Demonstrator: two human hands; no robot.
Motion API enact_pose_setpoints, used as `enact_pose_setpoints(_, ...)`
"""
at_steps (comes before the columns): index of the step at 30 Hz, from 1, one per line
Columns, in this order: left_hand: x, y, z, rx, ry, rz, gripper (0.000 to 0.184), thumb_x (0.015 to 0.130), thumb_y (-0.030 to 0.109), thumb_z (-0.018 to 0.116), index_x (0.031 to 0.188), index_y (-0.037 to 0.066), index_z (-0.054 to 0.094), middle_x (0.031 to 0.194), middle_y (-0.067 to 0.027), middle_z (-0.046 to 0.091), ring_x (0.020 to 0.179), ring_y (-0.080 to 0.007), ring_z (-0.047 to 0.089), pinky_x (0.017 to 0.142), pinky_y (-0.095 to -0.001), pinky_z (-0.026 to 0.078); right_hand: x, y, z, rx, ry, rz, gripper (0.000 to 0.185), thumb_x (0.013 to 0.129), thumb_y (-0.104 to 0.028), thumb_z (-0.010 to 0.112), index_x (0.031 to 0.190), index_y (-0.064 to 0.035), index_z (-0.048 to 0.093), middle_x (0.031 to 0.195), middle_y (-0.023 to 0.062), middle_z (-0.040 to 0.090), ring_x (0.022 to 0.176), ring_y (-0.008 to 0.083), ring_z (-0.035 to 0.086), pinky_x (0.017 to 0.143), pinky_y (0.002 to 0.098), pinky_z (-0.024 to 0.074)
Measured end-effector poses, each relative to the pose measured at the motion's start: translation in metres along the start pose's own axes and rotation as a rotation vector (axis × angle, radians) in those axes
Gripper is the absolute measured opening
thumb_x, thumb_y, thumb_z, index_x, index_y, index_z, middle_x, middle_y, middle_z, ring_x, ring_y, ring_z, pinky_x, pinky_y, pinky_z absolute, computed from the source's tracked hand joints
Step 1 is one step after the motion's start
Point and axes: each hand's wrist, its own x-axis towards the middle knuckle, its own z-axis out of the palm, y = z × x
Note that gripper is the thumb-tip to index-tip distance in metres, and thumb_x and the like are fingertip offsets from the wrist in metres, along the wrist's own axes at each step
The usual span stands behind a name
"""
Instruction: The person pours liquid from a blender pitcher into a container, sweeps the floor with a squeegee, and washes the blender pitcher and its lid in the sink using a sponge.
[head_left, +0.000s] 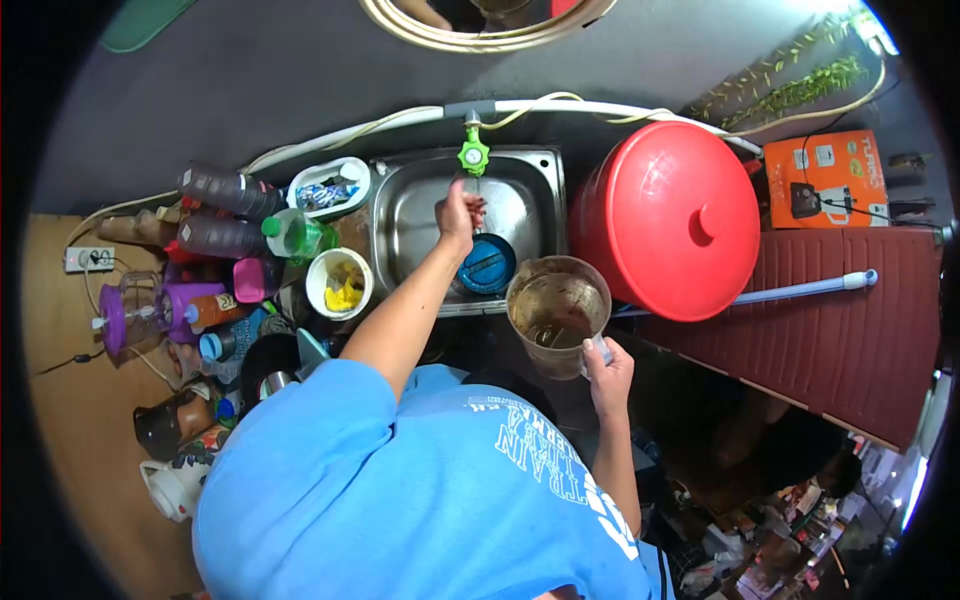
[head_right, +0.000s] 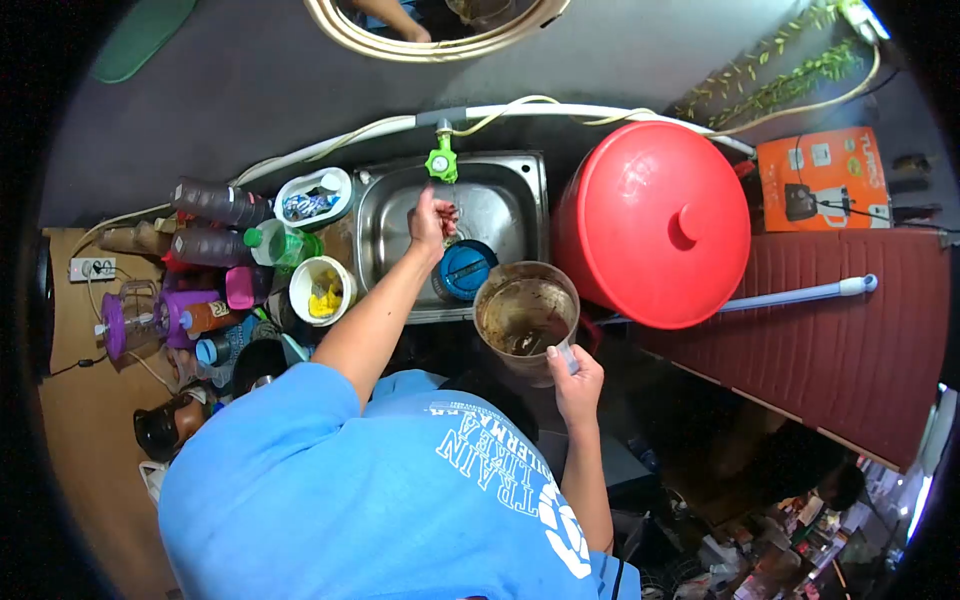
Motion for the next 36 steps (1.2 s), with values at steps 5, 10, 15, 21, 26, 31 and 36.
enact_pose_setpoints(5,0.113,-0.091,-0.047,-0.347,0.087,-0.265,0.045,0.095,0.042,0.039,0.085,0.003,0.057,0.071,-0.0116,0.061,0.062,-0.0248,0.058,0.054,-0.0349,0.047,0.024,-0.028,0.018,-0.029,-0.074,-0.013,0.028,0.089,-0.019,0.07,0.069,-0.0049,0.056,0.064,-0.008,0.047,0.06,0.0018,0.038,0.051,0.0224,0.0313)
enact_pose_setpoints(10,0.17,-0.125,-0.018,-0.228,-0.021,-0.306,0.039,0.098,0.036,0.04,0.093,0.001,0.057,0.087,-0.0159,0.066,0.078,-0.0283,0.066,0.068,-0.038,0.055,0.048,-0.027,0.02,0.02,-0.142,0.001,0.023,0.091,-0.017,0.069,0.073,-0.0046,0.059,0.066,-0.0084,0.048,0.061,0.001,0.038,0.053,0.0213,0.0308)
enact_pose_setpoints(15,0.19,-0.119,0.005,-0.368,-0.045,-0.366,0.043,0.101,0.035,0.043,0.122,-0.001,0.05,0.127,-0.0206,0.056,0.104,-0.033,0.062,0.086,-0.0422,0.055,0.079,-0.029,0.023,0.205,-0.245,0.138,0.021,0.094,-0.019,0.066,0.078,-0.0059,0.059,0.068,-0.009,0.048,0.062,0.0005,0.039,0.054,0.0203,0.0305)
enact_pose_setpoints(21,0.133,-0.077,-0.024,-0.453,-0.206,-0.282,0.044,0.101,0.031,0.039,0.122,-0.005,0.05,0.126,-0.0225,0.056,0.114,-0.0362,0.056,0.101,-0.0513,0.046,0.127,-0.031,0.041,-0.063,-0.52,0.047,0.038,0.095,-0.036,0.062,0.082,-0.001,0.058,0.064,0.0029,0.054,0.061,0.0101,0.05,0.056,0.0282,0.0411)
enact_pose_setpoints(26,0.057,-0.021,-0.055,-0.327,-0.166,-0.078,0.032,0.099,0.02,0.041,0.11,-0.004,0.057,0.11,-0.0198,0.063,0.106,-0.0354,0.062,0.101,-0.0442,0.048,0.168,-0.032,0.085,-0.342,-0.612,-0.166,0.044,0.097,-0.04,0.055,0.091,0.0038,0.056,0.077,0.0242,0.064,0.075,0.0398,0.063,0.068,0.0466,0.0472)
enact_pose_setpoints(31,-0.012,0.04,-0.041,-0.297,-0.014,0.018,0.03,0.098,0.017,0.045,0.111,-0.008,0.056,0.116,-0.0243,0.062,0.109,-0.035,0.062,0.093,-0.044,0.053,0.185,-0.031,0.124,-0.424,-0.614,-0.259,0.044,0.097,-0.038,0.052,0.097,0.0061,0.053,0.089,0.0359,0.062,0.089,0.0529,0.059,0.076,0.0553,0.0454)
enact_pose_setpoints(36,0.047,0.014,-0.042,-0.194,-0.08,-0.271,0.03,0.097,0.02,0.047,0.104,-0.006,0.06,0.1,-0.0234,0.068,0.101,-0.0321,0.067,0.088,-0.0425,0.055,0.191,-0.018,0.141,-0.425,-0.656,-0.372,0.038,0.097,-0.033,0.055,0.094,0.0049,0.05,0.085,0.0346,0.059,0.084,0.0524,0.057,0.072,0.0533,0.0448)
